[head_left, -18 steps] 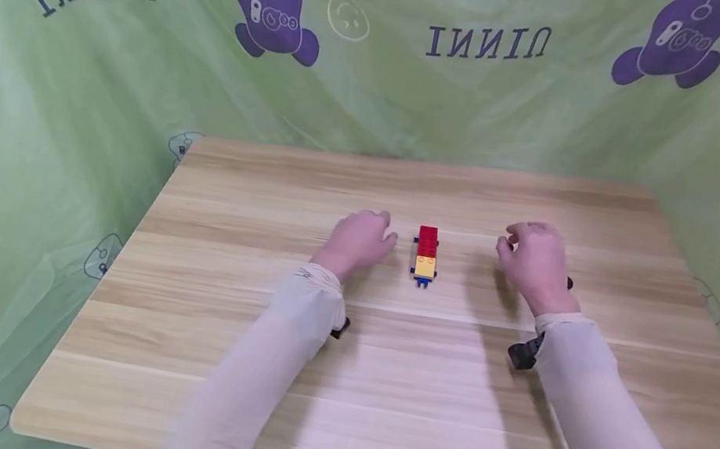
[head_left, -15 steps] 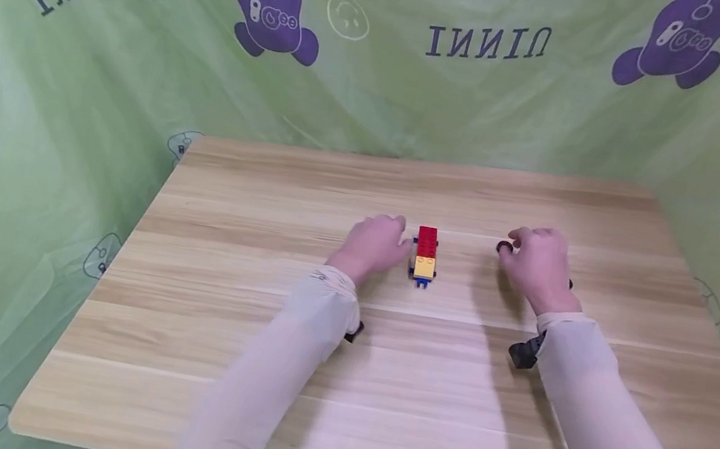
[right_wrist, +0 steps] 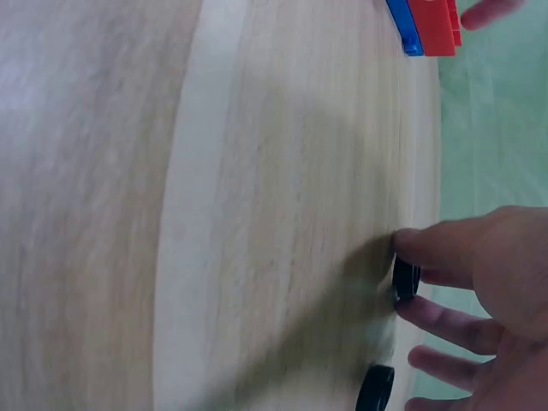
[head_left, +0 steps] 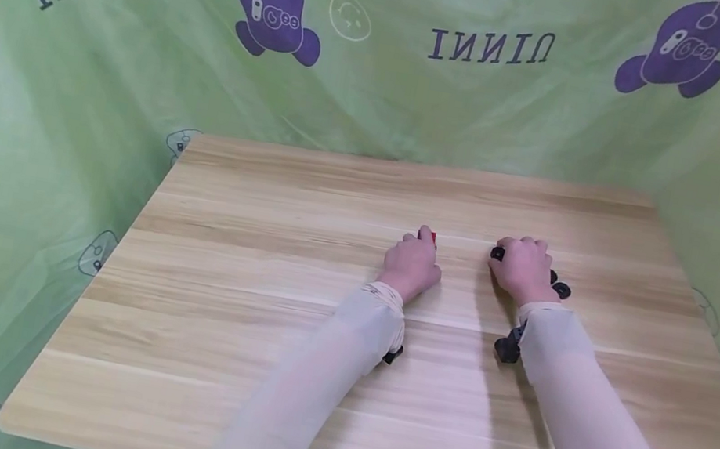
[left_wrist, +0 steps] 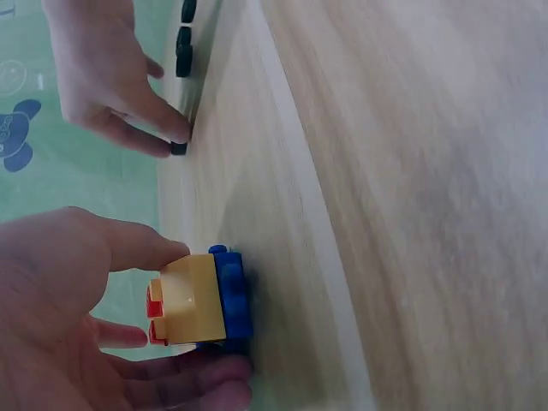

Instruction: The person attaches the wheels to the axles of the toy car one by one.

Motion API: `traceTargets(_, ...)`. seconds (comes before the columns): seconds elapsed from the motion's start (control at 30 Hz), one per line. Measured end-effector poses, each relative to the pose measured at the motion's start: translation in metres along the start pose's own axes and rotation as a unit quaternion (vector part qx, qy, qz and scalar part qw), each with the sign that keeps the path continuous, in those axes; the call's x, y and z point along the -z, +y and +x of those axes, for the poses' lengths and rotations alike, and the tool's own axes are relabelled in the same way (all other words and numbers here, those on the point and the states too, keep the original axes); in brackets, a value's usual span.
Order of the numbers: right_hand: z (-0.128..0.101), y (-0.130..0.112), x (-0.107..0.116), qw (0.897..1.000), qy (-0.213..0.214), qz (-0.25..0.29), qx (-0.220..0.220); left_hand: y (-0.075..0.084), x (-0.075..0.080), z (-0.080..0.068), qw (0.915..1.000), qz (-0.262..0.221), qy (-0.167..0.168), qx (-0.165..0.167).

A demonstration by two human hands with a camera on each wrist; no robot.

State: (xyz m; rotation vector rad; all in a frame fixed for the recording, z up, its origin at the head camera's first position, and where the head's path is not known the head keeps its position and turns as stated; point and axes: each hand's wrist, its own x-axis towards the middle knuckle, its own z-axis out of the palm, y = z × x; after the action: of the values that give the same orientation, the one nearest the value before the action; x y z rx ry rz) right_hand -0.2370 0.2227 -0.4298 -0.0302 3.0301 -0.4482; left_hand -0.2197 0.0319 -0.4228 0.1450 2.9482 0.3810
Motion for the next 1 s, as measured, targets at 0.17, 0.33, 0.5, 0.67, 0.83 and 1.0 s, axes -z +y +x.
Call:
traceTargets(0.17,-0.004,-0.008,0.003,0.999,0.030,0.028,0.017,-0.010,0.002,0.000,0.9989,-0.046,-0.003,0.009)
traceTargets(0.33,-0.017,-0.025,0.012,0.987,0.077,0.133,0.047,-0.031,0.011,-0.001,0.9834,-0.178,-0.003,0.035)
traceTargets(0.5,-0.034,-0.051,0.019,0.959,0.121,0.243,0.076,-0.038,0.022,-0.007,0.9196,-0.391,-0.014,0.035)
traceTargets(0.67,-0.051,-0.072,0.027,0.928,0.126,0.332,0.109,-0.032,0.043,-0.016,0.8579,-0.514,0.006,0.013)
traceTargets(0.83,-0.057,-0.088,0.028,0.906,0.119,0.388,0.118,-0.031,0.059,-0.026,0.8327,-0.553,0.024,-0.011)
traceTargets(1.0,-0.063,-0.093,0.023,0.891,0.108,0.429,0.101,-0.029,0.060,-0.035,0.8124,-0.581,0.043,-0.019)
